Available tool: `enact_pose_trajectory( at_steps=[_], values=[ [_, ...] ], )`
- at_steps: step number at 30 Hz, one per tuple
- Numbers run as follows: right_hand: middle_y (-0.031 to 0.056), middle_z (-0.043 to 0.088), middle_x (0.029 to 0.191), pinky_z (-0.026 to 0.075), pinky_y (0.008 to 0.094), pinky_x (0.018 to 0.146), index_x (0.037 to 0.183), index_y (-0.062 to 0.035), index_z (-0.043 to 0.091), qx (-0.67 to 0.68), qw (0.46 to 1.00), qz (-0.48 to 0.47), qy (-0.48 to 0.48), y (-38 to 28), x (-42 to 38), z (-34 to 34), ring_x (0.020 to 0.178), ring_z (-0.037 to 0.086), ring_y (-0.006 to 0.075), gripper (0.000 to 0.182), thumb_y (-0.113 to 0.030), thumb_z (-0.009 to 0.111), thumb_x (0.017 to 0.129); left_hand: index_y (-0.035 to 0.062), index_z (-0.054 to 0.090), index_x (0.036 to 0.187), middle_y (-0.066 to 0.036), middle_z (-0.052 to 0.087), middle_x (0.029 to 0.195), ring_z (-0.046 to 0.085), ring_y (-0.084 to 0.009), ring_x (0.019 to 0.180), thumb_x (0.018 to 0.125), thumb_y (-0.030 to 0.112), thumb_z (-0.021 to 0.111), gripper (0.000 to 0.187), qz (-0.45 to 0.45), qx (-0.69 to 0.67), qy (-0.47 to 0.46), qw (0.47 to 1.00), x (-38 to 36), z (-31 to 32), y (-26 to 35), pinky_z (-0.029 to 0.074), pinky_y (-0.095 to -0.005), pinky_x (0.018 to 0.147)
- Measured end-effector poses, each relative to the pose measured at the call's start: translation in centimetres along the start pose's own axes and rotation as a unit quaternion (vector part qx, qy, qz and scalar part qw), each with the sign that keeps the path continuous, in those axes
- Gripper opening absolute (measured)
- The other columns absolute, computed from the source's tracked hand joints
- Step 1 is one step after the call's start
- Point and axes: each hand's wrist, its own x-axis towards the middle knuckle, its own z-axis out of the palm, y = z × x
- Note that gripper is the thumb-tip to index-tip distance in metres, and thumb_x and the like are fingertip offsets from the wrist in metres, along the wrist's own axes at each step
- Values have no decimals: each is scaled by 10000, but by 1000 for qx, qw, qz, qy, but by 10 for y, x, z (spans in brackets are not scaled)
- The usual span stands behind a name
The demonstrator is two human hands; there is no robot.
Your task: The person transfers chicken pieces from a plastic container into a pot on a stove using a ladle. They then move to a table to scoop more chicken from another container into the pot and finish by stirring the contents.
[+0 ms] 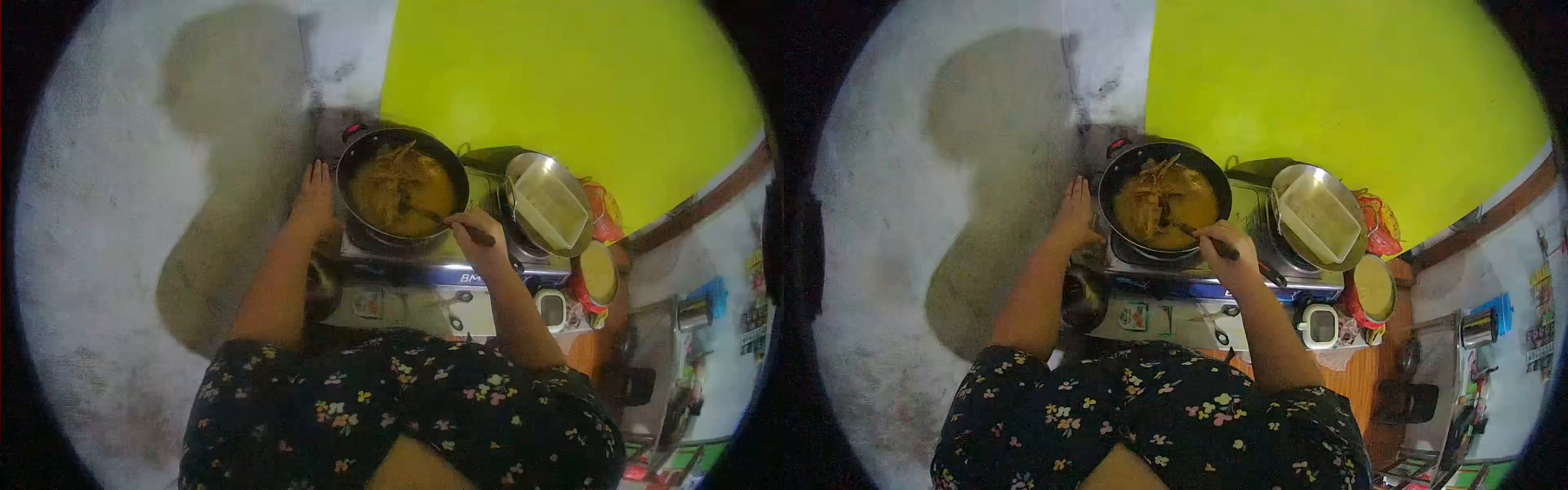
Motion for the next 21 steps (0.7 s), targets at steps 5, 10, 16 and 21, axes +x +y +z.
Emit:
enact_pose_trajectory(
  at_steps=[5,10,16,21],
  values=[
    [120,618,782,482,310,638,894,-19,684,-87,995,-59,-3,-1,1,-11,704,613,258,134,-6,646,766,-35,0,1464,-202,7,1549,32,-363,1432,556,394,886,1340,4,-29,10,1000,-3,0,-1,168,-425,1173],
    [131,619,817,485,340,648,933,-19,656,-123,988,-88,26,2,7,-24,719,610,275,176,-15,649,758,-39,13,1464,-205,21,1548,45,-368,1430,562,383,886,1324,-4,-18,4,1000,0,-3,0,168,-419,1174],
    [147,568,879,486,392,694,1032,-35,630,-264,954,-141,-13,24,23,-15,833,594,328,292,-7,648,742,-63,30,1455,-214,56,1543,56,-371,1429,591,355,875,1279,26,-17,29,999,0,1,-3,159,-419,1176],
    [145,552,910,485,406,710,1052,-45,640,-243,964,-102,-32,61,31,11,844,581,355,314,-26,657,740,-67,32,1454,-224,53,1541,68,-372,1427,593,375,870,1280,9,-20,5,1000,0,-6,0,152,-414,1176]
  ],
)
